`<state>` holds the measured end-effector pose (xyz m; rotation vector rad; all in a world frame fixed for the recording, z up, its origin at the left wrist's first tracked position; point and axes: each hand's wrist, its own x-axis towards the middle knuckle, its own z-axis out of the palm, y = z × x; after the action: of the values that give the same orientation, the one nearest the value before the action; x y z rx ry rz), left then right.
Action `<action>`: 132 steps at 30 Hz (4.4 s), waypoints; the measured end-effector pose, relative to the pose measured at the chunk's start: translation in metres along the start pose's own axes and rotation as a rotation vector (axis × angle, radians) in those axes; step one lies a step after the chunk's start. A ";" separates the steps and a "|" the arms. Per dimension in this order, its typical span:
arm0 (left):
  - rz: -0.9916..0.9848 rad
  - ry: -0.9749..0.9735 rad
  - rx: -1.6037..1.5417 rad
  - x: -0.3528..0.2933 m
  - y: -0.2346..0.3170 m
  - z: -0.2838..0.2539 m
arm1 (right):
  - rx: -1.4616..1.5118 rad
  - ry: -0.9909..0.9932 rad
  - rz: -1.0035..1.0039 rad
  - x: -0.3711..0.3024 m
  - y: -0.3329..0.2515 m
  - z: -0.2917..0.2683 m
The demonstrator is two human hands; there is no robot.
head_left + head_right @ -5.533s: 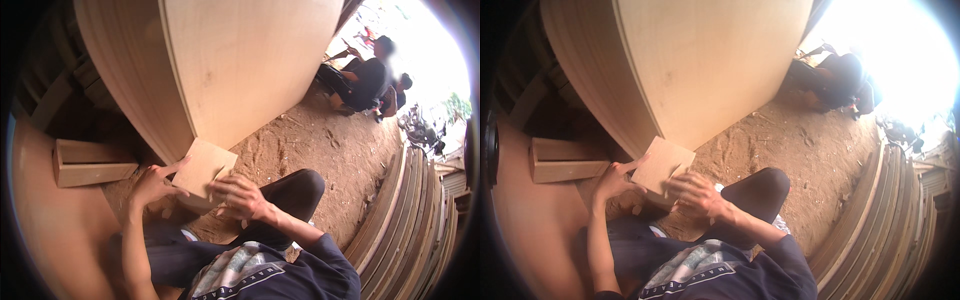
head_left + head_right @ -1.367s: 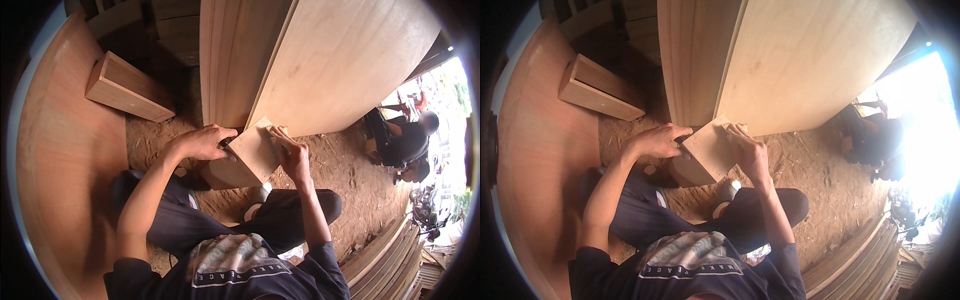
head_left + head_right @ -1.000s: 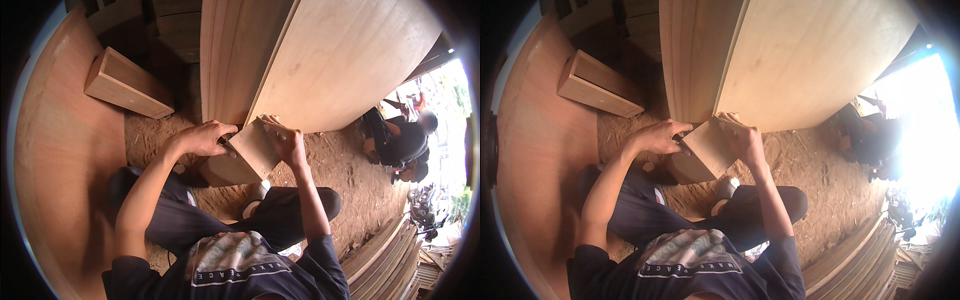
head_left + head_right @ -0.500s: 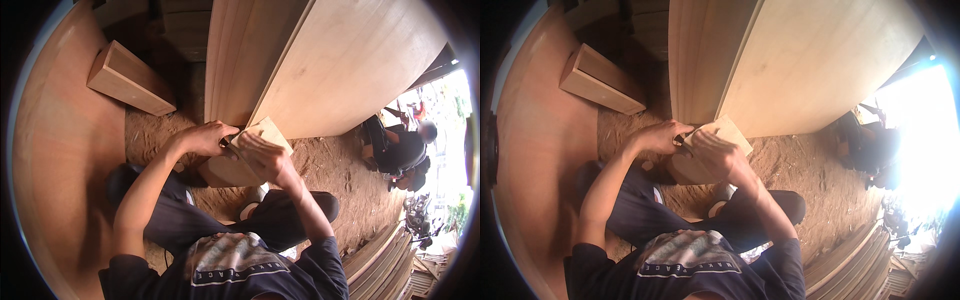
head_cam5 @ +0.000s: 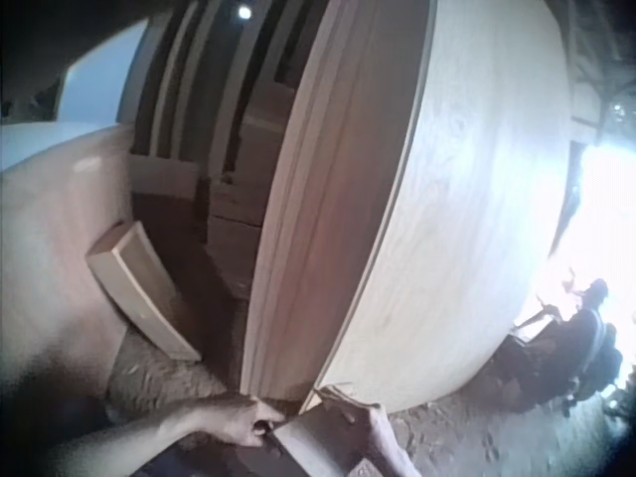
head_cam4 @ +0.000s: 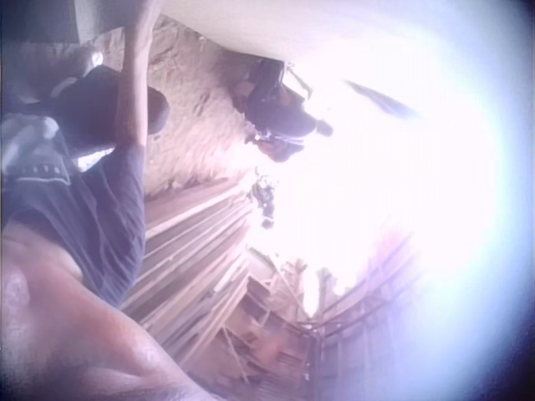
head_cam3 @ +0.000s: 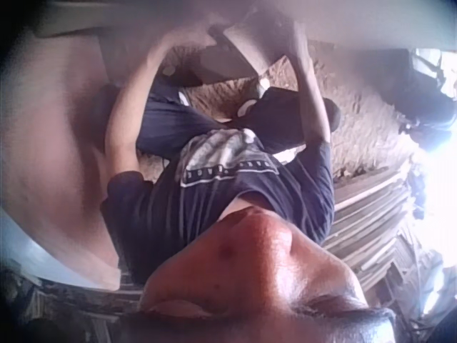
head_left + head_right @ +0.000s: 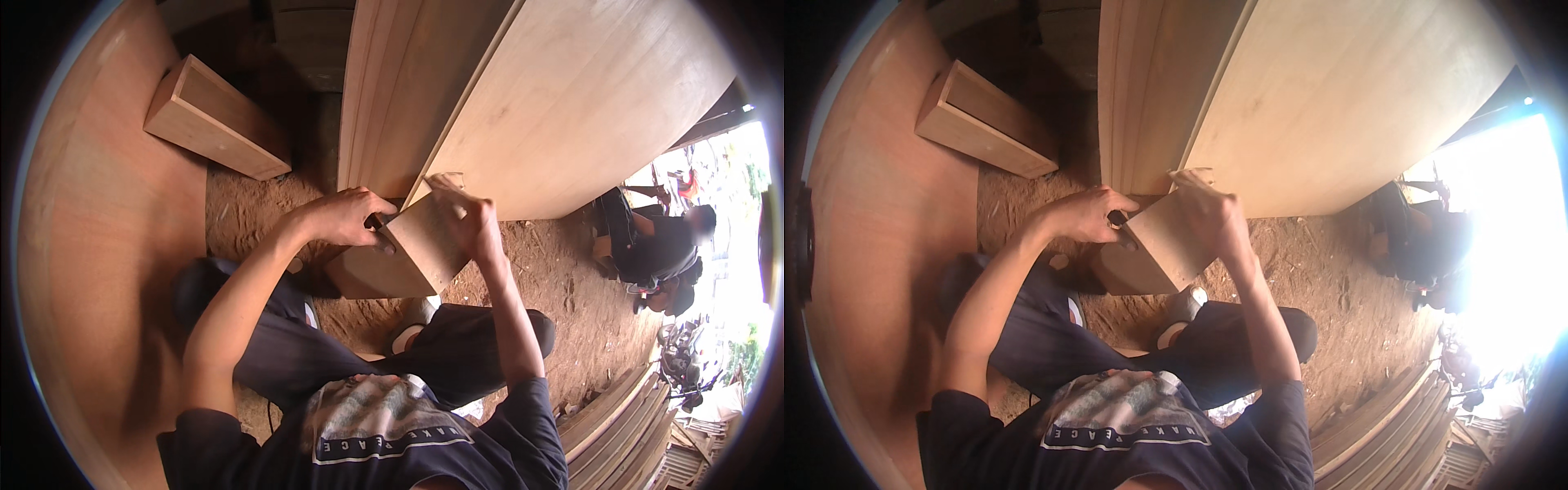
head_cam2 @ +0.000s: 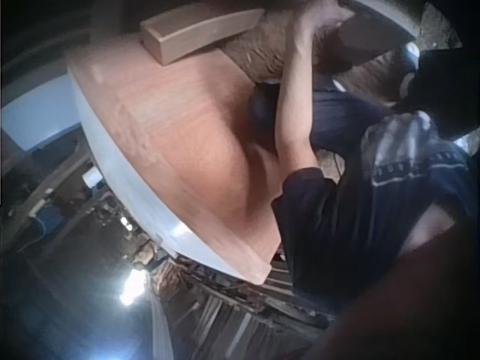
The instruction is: The person sits on the ground and sands a small wooden box with a sanding block, repeatedly rubbing all sides and edges. The person occasionally pauses to feel the surface and then resumes sanding.
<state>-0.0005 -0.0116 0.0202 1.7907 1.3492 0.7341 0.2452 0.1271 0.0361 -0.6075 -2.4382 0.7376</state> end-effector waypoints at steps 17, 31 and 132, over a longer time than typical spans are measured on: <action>-0.097 -0.185 0.190 0.002 -0.012 -0.007 | 0.099 -0.145 -0.287 -0.032 -0.051 0.013; -0.002 -0.002 0.024 -0.015 -0.003 -0.001 | 0.029 -0.116 0.031 -0.021 -0.023 0.000; 0.032 -0.072 0.223 -0.014 -0.008 -0.007 | -0.063 -0.035 -0.474 -0.078 -0.070 0.012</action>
<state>-0.0139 -0.0226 0.0176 1.9973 1.4017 0.5468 0.2792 0.0280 0.0429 -0.0268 -2.5028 0.4782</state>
